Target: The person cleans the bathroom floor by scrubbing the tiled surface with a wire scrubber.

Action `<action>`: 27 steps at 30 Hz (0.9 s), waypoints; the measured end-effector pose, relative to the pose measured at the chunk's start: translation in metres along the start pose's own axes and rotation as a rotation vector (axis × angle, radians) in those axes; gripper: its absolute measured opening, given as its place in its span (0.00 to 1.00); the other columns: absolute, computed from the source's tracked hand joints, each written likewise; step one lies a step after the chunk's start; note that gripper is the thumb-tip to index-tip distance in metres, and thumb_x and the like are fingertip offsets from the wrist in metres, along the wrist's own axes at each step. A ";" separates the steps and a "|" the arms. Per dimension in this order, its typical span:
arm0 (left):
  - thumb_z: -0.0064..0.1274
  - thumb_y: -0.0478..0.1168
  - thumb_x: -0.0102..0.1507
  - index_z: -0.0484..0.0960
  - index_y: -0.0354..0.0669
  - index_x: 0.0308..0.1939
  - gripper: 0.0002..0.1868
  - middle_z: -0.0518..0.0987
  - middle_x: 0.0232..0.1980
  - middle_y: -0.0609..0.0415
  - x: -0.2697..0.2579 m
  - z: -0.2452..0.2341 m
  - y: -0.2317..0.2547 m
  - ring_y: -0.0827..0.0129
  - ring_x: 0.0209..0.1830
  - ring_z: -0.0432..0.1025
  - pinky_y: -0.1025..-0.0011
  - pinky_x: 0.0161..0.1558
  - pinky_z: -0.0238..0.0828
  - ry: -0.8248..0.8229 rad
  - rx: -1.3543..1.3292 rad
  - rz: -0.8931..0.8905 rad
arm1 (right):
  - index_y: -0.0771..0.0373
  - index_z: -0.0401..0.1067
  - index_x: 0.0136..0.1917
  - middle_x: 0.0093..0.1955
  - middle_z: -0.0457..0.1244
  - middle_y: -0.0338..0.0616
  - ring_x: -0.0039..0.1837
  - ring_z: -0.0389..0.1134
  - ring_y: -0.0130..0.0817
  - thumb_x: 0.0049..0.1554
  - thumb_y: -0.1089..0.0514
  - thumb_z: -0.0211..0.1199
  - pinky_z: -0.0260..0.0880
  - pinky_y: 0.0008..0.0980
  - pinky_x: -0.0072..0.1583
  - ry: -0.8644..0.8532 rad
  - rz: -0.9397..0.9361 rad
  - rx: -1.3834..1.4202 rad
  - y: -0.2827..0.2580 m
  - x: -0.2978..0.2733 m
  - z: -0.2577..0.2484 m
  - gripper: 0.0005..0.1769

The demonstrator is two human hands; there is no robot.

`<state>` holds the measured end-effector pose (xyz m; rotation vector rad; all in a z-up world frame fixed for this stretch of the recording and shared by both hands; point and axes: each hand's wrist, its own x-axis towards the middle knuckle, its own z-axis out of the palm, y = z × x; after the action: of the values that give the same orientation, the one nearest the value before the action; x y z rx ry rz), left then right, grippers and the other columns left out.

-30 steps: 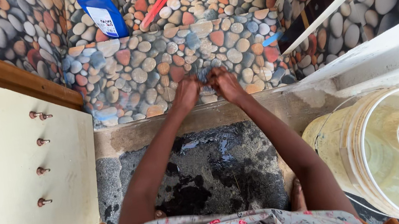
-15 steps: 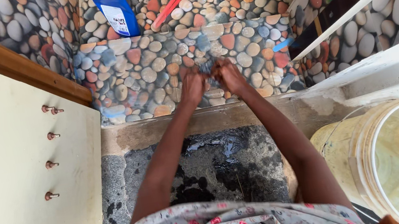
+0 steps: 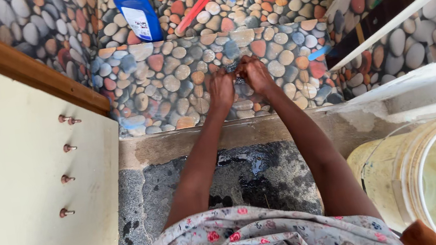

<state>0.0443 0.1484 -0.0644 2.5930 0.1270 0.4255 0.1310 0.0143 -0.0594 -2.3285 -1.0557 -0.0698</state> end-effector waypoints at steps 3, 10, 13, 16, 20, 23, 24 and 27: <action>0.53 0.25 0.56 0.90 0.42 0.43 0.16 0.79 0.47 0.37 -0.011 -0.006 -0.005 0.47 0.50 0.75 0.53 0.53 0.73 -0.019 -0.038 0.024 | 0.66 0.81 0.41 0.48 0.69 0.51 0.48 0.69 0.46 0.35 0.77 0.65 0.74 0.42 0.46 0.090 -0.053 0.012 -0.002 -0.024 0.004 0.19; 0.53 0.23 0.54 0.89 0.41 0.41 0.16 0.79 0.44 0.41 -0.107 -0.036 -0.009 0.47 0.50 0.74 0.52 0.54 0.72 -0.135 -0.139 0.127 | 0.63 0.83 0.44 0.49 0.69 0.46 0.51 0.67 0.46 0.39 0.78 0.63 0.74 0.42 0.55 -0.037 -0.122 0.109 -0.053 -0.102 0.008 0.21; 0.53 0.23 0.55 0.88 0.39 0.40 0.14 0.80 0.46 0.41 -0.086 -0.045 -0.022 0.47 0.52 0.73 0.52 0.54 0.73 -0.084 -0.121 0.107 | 0.63 0.81 0.43 0.48 0.68 0.47 0.54 0.67 0.45 0.43 0.76 0.63 0.72 0.42 0.55 0.006 -0.145 0.107 -0.055 -0.075 0.013 0.17; 0.55 0.25 0.56 0.88 0.40 0.40 0.13 0.79 0.51 0.38 -0.043 -0.049 -0.040 0.43 0.52 0.73 0.52 0.48 0.72 0.025 -0.033 0.049 | 0.68 0.76 0.48 0.48 0.65 0.54 0.52 0.66 0.45 0.53 0.70 0.62 0.70 0.41 0.50 -0.023 0.047 0.152 -0.044 -0.011 0.038 0.08; 0.62 0.32 0.53 0.89 0.42 0.43 0.14 0.79 0.48 0.36 -0.021 -0.053 -0.056 0.43 0.49 0.74 0.51 0.51 0.72 0.057 -0.105 -0.062 | 0.65 0.77 0.41 0.48 0.67 0.52 0.52 0.66 0.46 0.48 0.71 0.60 0.70 0.44 0.53 0.166 -0.141 0.049 -0.047 0.029 0.051 0.08; 0.53 0.23 0.55 0.88 0.42 0.48 0.20 0.79 0.52 0.38 -0.046 -0.048 -0.066 0.48 0.49 0.76 0.55 0.52 0.74 -0.076 -0.041 -0.067 | 0.65 0.71 0.48 0.45 0.64 0.60 0.48 0.65 0.54 0.71 0.59 0.55 0.63 0.47 0.47 -0.213 0.633 0.611 -0.067 -0.002 0.044 0.10; 0.55 0.24 0.56 0.88 0.41 0.47 0.17 0.80 0.48 0.40 -0.068 -0.048 -0.068 0.48 0.48 0.76 0.54 0.53 0.73 -0.069 -0.069 -0.006 | 0.64 0.76 0.47 0.47 0.66 0.55 0.50 0.66 0.49 0.56 0.67 0.57 0.68 0.44 0.49 -0.106 0.203 0.383 -0.072 -0.022 0.042 0.08; 0.55 0.24 0.56 0.89 0.42 0.44 0.16 0.79 0.43 0.42 -0.113 -0.049 -0.062 0.49 0.47 0.75 0.53 0.54 0.72 -0.047 -0.090 0.041 | 0.62 0.82 0.46 0.48 0.68 0.47 0.51 0.67 0.43 0.43 0.77 0.58 0.74 0.40 0.52 0.019 -0.222 0.152 -0.086 -0.063 0.047 0.22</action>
<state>-0.0785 0.2058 -0.0858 2.5184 0.0373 0.3758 0.0186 0.0409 -0.0742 -2.0657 -1.2610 -0.0937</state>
